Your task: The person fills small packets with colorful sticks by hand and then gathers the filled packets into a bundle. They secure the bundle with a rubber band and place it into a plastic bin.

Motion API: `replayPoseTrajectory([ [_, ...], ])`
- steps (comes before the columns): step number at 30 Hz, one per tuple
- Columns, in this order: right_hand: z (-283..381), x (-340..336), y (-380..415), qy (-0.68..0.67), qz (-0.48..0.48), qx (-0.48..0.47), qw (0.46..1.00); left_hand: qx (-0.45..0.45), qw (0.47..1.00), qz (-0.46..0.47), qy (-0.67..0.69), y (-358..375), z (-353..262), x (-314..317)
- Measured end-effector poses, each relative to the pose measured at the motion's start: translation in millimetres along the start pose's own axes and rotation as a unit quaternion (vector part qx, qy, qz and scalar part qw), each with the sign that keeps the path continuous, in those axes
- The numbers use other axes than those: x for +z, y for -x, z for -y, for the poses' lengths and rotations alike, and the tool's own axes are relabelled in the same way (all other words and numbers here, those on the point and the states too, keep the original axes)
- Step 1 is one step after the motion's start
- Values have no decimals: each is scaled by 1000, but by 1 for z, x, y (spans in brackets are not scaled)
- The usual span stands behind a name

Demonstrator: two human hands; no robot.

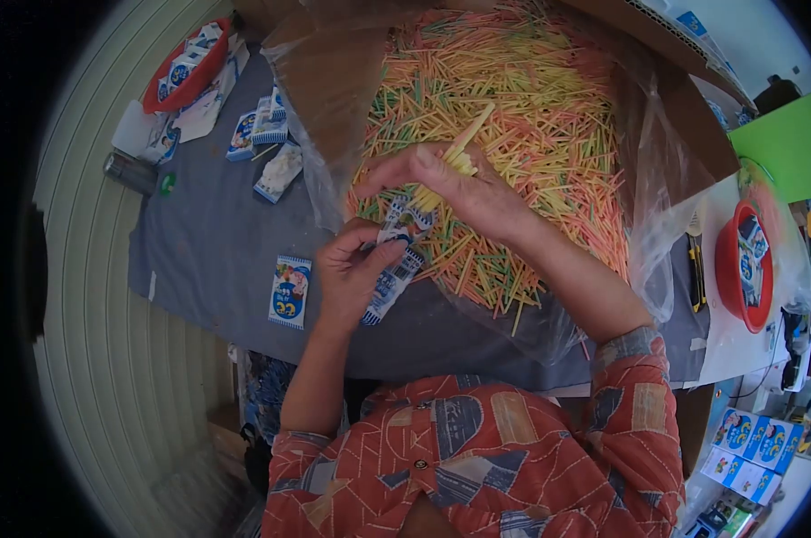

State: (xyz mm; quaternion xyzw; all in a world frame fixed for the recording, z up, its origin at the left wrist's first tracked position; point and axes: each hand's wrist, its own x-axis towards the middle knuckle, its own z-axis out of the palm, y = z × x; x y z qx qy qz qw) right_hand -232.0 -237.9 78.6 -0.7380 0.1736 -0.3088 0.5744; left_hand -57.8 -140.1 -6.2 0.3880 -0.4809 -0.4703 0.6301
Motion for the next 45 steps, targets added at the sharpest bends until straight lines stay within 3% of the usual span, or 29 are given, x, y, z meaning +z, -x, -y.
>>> replayPoseTrajectory([
  [4,2,-8,0,-87,-41,-20,995,43,998,10,-47,3,6,-4],
  [8,9,-8,-1,-57,-50,-84,994,51,998,10,-48,2,1,-4],
  [10,10,-3,1,57,24,-51,997,34,999,3,6,2,-1,-2],
  [14,7,1,0,66,12,-9,998,63,996,9,-55,3,-1,-5],
  [16,3,0,2,-42,-101,2,994,131,954,16,-270,7,-8,-6],
  [17,4,-2,4,-45,-101,3,994,128,954,16,-271,10,-11,-7],
  [19,6,-5,9,-19,-102,31,994,205,870,50,-446,16,-17,-10],
  [20,5,-4,10,-21,-102,31,994,203,869,51,-448,21,-21,-12],
  [22,4,-1,17,35,-86,10,996,251,768,50,-587,33,-28,-13],
  [26,-3,2,25,51,-57,29,997,179,731,81,-654,55,-18,-12],
  [29,-14,6,26,29,-52,49,997,165,744,67,-644,55,-18,-10],
  [31,-12,12,24,29,-32,43,998,129,797,35,-589,52,-23,-13],
  [32,-14,14,24,30,-32,42,998,131,796,34,-590,51,-23,-18],
  [33,-18,15,26,31,-34,30,999,64,902,2,-427,51,-22,-26],
  [34,-20,16,26,32,-35,19,999,-7,969,-30,-245,51,-20,-31],
  [35,-19,17,25,31,-35,19,999,-7,969,-29,-245,50,-18,-35],
  [37,-16,20,20,-73,-32,-18,997,-27,993,-66,-90,48,-14,-42],
  [41,-7,23,10,-44,-15,-65,997,15,994,-50,-99,43,-13,-35],
  [43,-4,25,8,-25,3,-100,995,21,998,-53,-41,41,-11,-28],
  [44,-2,25,8,-23,3,-100,995,21,998,-52,-39,41,-14,-24],
  [45,1,25,7,-24,1,-92,996,49,984,-55,-161,40,-22,-19],
])
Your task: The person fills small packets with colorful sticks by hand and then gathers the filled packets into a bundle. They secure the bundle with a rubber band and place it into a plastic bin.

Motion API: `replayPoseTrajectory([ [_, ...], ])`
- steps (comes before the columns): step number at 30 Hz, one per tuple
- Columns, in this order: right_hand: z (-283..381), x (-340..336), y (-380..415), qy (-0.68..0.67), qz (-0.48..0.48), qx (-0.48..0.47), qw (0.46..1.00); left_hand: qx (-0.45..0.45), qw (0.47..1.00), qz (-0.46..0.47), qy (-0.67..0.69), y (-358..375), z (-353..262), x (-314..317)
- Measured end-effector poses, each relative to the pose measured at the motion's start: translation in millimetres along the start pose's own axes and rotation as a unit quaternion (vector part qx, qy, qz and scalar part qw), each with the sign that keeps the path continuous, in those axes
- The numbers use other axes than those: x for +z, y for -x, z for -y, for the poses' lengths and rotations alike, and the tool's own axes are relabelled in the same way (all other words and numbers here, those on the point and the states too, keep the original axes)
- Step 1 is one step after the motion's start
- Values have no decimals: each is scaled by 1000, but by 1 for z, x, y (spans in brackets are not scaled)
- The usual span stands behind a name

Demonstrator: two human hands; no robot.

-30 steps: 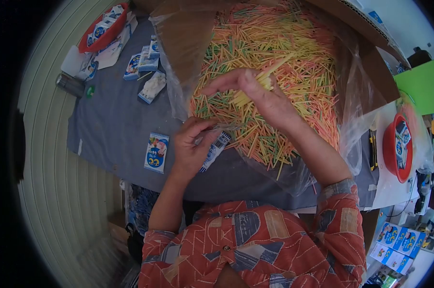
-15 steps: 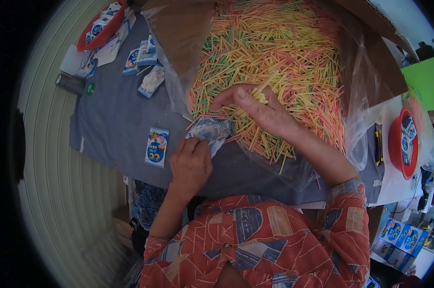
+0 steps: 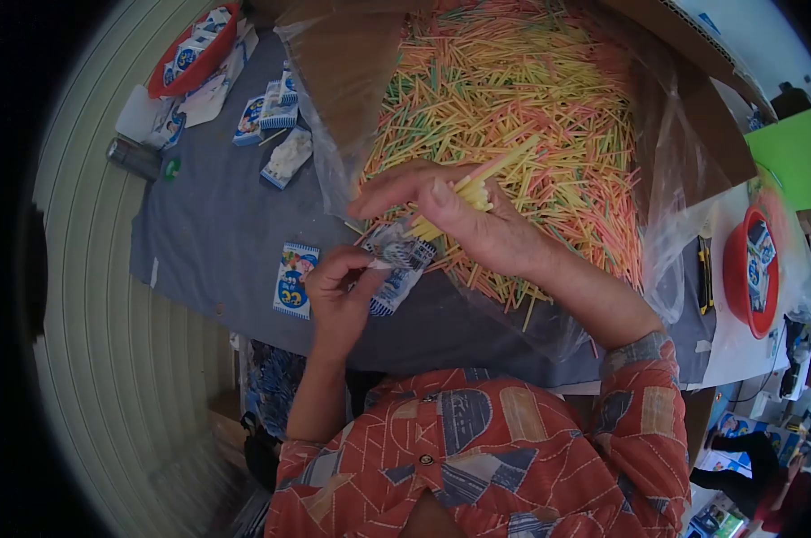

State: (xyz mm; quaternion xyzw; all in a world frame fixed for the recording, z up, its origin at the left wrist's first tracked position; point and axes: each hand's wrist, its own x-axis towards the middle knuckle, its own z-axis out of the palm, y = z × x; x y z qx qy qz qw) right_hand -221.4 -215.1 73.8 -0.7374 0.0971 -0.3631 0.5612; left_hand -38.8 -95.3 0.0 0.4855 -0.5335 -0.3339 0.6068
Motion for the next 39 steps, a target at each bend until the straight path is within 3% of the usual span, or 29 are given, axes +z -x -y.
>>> replayPoseTrajectory([
  [1,2,0,0,-1,-1,8,1000,34,992,-3,-121,0,-5,1],
  [2,0,-2,1,0,-1,9,1000,33,992,-3,-120,-1,-3,2],
  [4,-8,-6,2,13,0,12,1000,171,959,-1,-228,-4,4,0],
  [5,-8,-6,5,13,1,11,1000,171,958,-1,-229,-2,6,-1],
  [7,-6,-4,11,37,-12,21,999,61,997,17,-44,0,7,-3],
  [8,-5,-4,12,38,-14,21,999,61,997,19,-43,1,6,-3],
  [10,-4,-4,13,18,-2,10,1000,-90,993,18,72,1,1,-3],
  [13,-4,-5,14,8,-12,-10,1000,-120,989,25,86,-1,-4,7],
  [17,5,-3,21,-11,-20,-2,1000,-92,991,70,69,1,-8,11],
  [22,30,-8,37,40,-28,-44,998,-77,989,46,114,-4,-7,10],
  [24,36,-10,44,208,19,-77,975,-59,991,66,103,-4,-12,11],
  [30,38,-8,60,329,59,-57,941,-43,989,72,124,0,-14,20],
  [33,38,3,68,211,-16,-46,976,-44,988,53,136,3,-8,21],
  [37,30,5,74,186,-14,-61,981,-61,989,62,124,6,-11,21],
  [39,31,3,77,256,9,-61,965,-50,990,56,120,6,-11,24],
])
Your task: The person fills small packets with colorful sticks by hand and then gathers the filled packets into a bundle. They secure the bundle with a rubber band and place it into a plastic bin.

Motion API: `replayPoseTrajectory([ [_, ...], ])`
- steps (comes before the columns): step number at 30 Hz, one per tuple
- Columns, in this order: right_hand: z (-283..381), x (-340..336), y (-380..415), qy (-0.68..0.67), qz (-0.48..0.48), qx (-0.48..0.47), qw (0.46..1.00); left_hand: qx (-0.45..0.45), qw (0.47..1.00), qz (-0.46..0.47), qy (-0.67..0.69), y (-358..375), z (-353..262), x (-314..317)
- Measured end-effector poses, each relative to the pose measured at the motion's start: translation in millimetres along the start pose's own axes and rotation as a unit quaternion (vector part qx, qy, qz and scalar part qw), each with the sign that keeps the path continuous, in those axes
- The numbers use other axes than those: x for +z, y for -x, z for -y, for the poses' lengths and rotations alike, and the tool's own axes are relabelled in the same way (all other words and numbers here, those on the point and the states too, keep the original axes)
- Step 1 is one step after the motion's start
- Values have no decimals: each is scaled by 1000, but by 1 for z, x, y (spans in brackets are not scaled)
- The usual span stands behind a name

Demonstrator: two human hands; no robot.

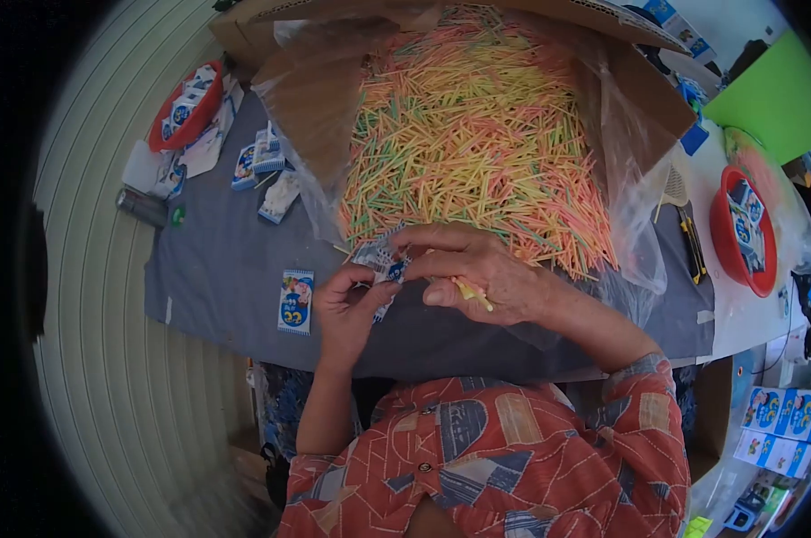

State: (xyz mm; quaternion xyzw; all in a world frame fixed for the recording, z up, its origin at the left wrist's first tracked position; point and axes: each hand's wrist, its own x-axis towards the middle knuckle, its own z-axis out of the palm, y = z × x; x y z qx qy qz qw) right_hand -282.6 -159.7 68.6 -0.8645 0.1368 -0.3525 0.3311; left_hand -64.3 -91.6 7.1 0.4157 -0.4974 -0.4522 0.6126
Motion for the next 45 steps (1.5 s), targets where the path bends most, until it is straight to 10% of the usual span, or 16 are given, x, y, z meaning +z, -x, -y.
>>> replayPoseTrajectory([
  [14,4,-7,-9,119,93,-15,988,174,955,19,-239,-6,1,-1],
  [31,-2,0,10,-209,58,-9,976,-14,994,46,-100,0,28,-27],
  [33,9,-15,12,-334,4,129,934,-7,988,31,-149,-2,16,-18],
  [45,-19,-3,-14,-241,-38,62,968,-103,988,93,61,-8,9,10],
])
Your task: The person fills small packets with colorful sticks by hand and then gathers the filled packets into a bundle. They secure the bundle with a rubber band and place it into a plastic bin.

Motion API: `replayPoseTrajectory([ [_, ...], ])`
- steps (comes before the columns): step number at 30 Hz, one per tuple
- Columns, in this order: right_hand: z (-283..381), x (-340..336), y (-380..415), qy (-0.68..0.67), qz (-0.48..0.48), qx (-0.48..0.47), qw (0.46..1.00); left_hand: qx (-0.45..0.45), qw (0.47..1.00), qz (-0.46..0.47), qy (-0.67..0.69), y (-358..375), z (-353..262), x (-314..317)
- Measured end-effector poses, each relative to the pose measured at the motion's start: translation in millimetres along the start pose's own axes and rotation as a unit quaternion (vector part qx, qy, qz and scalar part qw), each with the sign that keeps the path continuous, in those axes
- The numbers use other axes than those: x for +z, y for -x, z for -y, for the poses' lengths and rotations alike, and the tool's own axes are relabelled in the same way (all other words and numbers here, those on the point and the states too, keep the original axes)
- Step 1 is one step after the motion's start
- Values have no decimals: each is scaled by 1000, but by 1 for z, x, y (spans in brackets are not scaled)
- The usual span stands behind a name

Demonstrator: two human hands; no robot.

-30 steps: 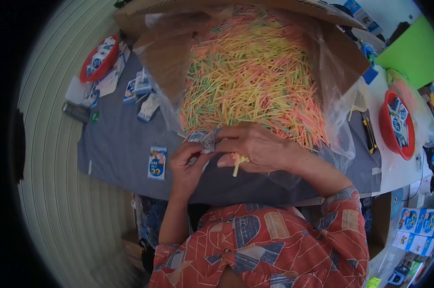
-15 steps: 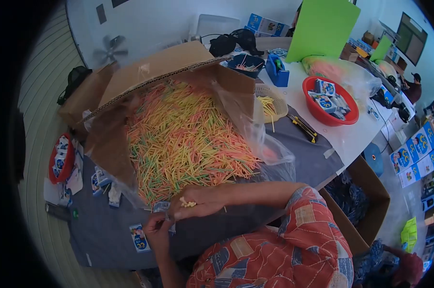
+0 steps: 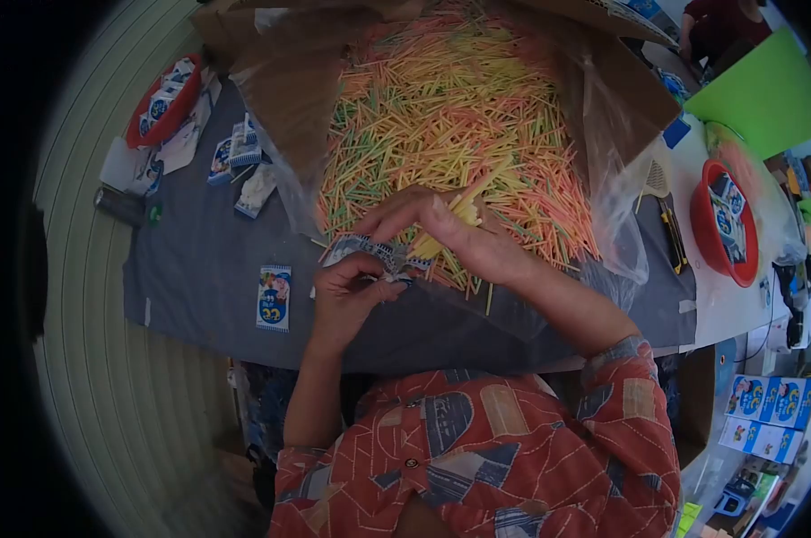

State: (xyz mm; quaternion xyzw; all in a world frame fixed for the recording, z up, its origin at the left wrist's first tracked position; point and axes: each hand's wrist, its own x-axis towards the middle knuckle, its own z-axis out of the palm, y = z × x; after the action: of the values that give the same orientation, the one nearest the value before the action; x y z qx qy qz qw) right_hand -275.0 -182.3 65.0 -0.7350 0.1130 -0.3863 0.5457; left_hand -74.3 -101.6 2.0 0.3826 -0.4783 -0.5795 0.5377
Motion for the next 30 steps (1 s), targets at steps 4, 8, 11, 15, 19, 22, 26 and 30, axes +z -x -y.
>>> replayPoseTrajectory([
  [4,2,3,0,21,-5,28,999,20,1000,9,-9,-2,-1,3],
  [8,0,3,1,15,-22,49,998,53,998,14,-26,-7,-1,8],
  [11,6,1,-1,12,-24,89,996,113,989,22,-96,-5,5,6],
  [15,10,4,-3,-49,-16,108,993,111,993,-31,-1,-19,-5,31],
  [19,3,0,-13,-39,-24,131,990,96,995,15,18,-22,-3,31],
  [22,14,-7,-20,5,-7,108,994,97,995,27,-13,-31,2,30],
  [26,18,-7,-19,-42,-59,70,995,23,999,-1,43,-31,-1,29],
  [30,0,-15,-15,-46,-31,174,983,16,997,-8,73,-30,0,32],
])
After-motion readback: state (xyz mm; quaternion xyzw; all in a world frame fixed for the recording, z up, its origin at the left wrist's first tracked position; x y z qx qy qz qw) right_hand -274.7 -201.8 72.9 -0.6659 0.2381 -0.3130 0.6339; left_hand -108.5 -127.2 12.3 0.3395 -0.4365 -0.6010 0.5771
